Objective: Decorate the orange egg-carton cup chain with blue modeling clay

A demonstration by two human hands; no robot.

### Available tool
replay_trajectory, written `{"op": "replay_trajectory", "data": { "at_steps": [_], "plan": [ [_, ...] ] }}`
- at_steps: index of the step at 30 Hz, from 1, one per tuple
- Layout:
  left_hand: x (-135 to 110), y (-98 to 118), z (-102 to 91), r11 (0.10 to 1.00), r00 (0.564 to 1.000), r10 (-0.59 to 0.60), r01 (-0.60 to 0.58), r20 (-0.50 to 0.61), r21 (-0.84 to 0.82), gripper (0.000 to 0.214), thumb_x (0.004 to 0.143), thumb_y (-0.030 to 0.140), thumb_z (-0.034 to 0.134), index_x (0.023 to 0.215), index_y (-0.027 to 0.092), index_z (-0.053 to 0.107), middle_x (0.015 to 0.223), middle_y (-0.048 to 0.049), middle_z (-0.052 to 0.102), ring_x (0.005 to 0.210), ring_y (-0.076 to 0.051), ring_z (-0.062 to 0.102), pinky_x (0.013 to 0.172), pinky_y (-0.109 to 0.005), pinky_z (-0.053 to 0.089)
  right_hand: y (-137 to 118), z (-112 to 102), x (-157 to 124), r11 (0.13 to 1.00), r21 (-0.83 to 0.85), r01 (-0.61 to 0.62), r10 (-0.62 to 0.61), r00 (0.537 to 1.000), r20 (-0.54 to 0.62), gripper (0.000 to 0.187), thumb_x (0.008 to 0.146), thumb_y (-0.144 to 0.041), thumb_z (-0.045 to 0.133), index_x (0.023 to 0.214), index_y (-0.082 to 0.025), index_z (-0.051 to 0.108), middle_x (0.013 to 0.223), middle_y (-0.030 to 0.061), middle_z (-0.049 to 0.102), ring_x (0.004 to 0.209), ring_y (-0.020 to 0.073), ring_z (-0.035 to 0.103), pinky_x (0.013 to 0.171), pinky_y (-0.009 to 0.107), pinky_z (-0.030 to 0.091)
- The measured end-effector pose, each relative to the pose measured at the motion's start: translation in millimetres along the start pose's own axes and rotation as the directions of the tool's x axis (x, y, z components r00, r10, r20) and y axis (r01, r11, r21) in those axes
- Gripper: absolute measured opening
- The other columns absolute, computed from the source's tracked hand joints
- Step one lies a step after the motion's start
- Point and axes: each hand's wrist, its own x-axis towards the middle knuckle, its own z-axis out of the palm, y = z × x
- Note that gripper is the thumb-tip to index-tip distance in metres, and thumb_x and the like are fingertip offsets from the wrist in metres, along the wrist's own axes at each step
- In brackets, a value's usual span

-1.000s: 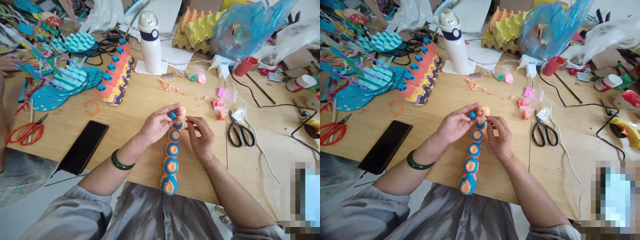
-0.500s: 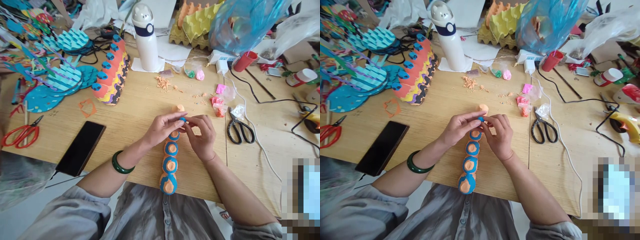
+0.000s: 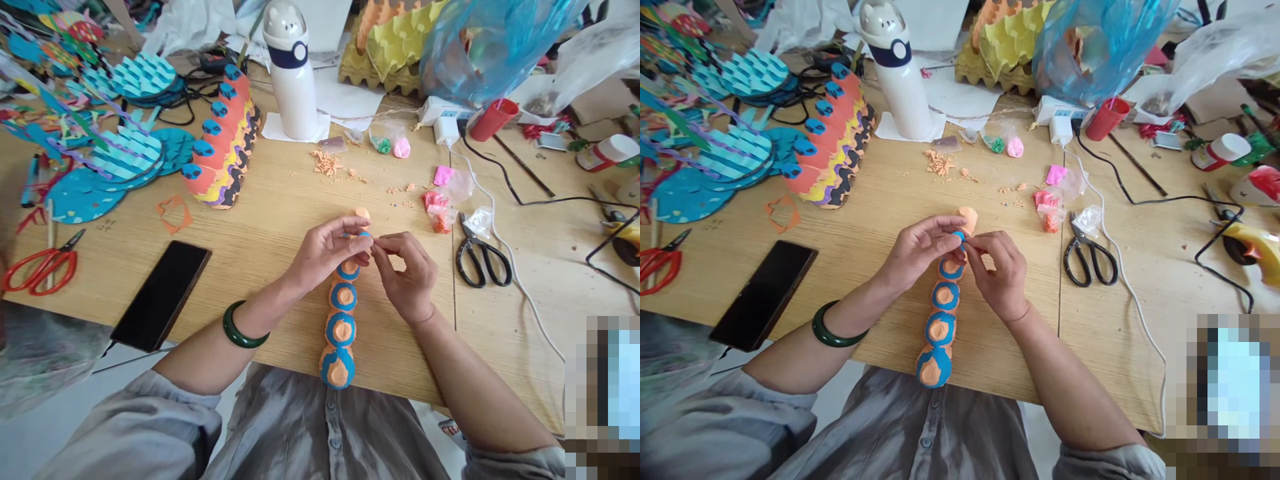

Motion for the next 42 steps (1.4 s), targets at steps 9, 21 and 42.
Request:
{"op": "replay_trajectory", "data": {
  "at_steps": [9,21,42],
  "plan": [
    [-0.9,1.8,0.2,1.000,1.000,0.003,-0.003,0.001,0.029,0.035,0.084,0.047,0.082,0.090,0.013,0.075,0.067,-0.0019,0.073,0.060,-0.012,0.070,0.063,-0.024,0.058,-0.7,3.3,-3.6,0.997,0.077,-0.032,0.029,0.999,0.041,0.028,0.097,-0.011,0.067,0.120,-0.027,0.066,0.100,0.0023,0.072,0.083,0.0139,0.071,0.069,0.028,0.066],
    [-0.3,2.9,-0.3,0.998,0.999,-0.036,0.035,0.006,0.050,0.037,0.084,0.051,0.081,0.085,0.015,0.074,0.065,-0.0011,0.072,0.057,-0.012,0.069,0.060,-0.024,0.058,-2.5,1.0,-0.7,0.993,0.103,-0.061,0.053,0.996,0.075,0.017,0.097,-0.013,0.069,0.109,-0.025,0.067,0.093,0.0014,0.073,0.078,0.0131,0.072,0.068,0.027,0.065],
    [0.7,0.5,-2.8,0.999,1.000,0.000,0.001,-0.018,0.032,0.033,0.082,0.043,0.084,0.098,0.015,0.076,0.079,-0.0029,0.077,0.073,-0.015,0.075,0.073,-0.027,0.061,-4.0,2.3,-0.9,0.968,0.160,-0.192,0.178,0.979,0.102,0.011,0.098,-0.014,0.066,0.100,-0.024,0.068,0.095,0.0009,0.072,0.084,0.0128,0.070,0.071,0.027,0.065]
  ]
}}
